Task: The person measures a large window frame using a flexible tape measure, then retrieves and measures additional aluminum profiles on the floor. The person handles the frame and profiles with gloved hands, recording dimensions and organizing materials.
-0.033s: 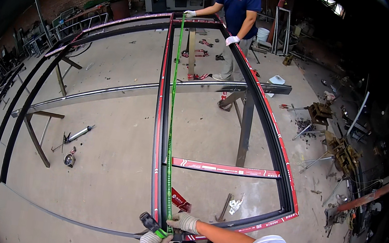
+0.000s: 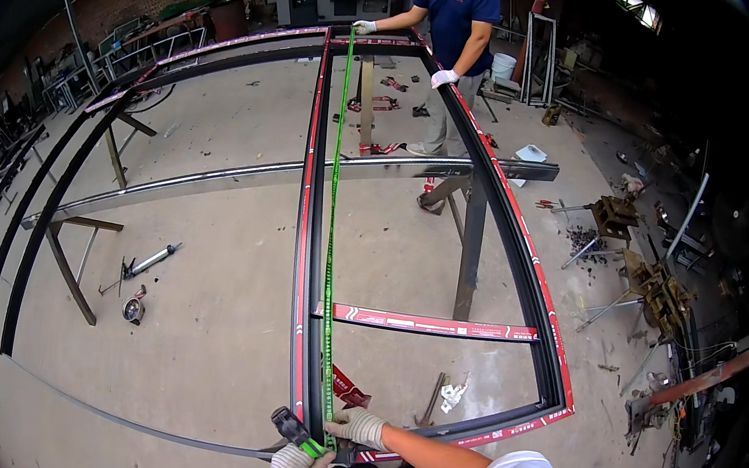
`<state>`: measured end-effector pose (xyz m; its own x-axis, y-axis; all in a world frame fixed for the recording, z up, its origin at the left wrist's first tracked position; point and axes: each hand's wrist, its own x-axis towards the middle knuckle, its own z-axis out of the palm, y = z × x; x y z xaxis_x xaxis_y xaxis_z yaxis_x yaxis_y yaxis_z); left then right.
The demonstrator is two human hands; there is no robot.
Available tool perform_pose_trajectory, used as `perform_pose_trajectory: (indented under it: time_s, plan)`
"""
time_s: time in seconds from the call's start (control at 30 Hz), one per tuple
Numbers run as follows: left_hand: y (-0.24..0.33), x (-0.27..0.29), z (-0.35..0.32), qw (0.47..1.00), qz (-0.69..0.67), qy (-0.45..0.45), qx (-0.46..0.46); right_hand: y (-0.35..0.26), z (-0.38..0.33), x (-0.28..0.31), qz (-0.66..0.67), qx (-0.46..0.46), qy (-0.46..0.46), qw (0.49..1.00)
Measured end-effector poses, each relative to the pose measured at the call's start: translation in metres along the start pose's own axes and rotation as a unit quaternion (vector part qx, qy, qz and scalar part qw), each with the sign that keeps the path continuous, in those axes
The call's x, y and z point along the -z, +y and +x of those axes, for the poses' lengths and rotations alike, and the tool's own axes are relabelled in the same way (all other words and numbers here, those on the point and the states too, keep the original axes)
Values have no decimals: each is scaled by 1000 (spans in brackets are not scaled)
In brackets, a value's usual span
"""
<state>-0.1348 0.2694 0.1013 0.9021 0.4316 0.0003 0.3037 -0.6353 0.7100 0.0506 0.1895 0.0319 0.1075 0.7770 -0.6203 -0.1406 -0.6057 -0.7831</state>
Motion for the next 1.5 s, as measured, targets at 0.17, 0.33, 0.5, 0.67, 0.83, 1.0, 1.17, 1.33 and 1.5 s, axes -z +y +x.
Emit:
perform_pose_trajectory:
  time_s: [0.17, 0.33, 0.5, 0.67, 0.83, 1.0, 1.17, 1.33, 1.5]
  plan:
    - [46, -3, 16, 998, -8, -64, -24, 53, -77, 88, 8, 22, 210, 977]
    - [74, -25, 18, 996, -14, -74, -37, 155, -208, 186, -181, -129, 691, 687]
    - [130, -43, 31, 986, 26, -138, -88, 192, -234, 211, -133, -2, 713, 688]
    - [162, -86, 32, 976, 43, -103, -185, 130, -236, 122, -2, 66, 530, 845]
    - [207, -124, 36, 943, 73, -129, -297, 153, -229, 52, 522, 80, 177, 831]
    - [224, -164, 37, 906, 97, -152, -383, 160, -242, 65, 618, 74, 148, 768]
    - [241, -174, 40, 873, 189, -239, -380, 149, -278, 82, 628, 29, 156, 762]
    - [231, -194, 56, 846, 181, -265, -427, 166, -270, 89, 578, 48, 235, 780]
    - [221, -190, 85, 746, 203, -311, -552, 184, -250, 97, 632, 109, 238, 729]
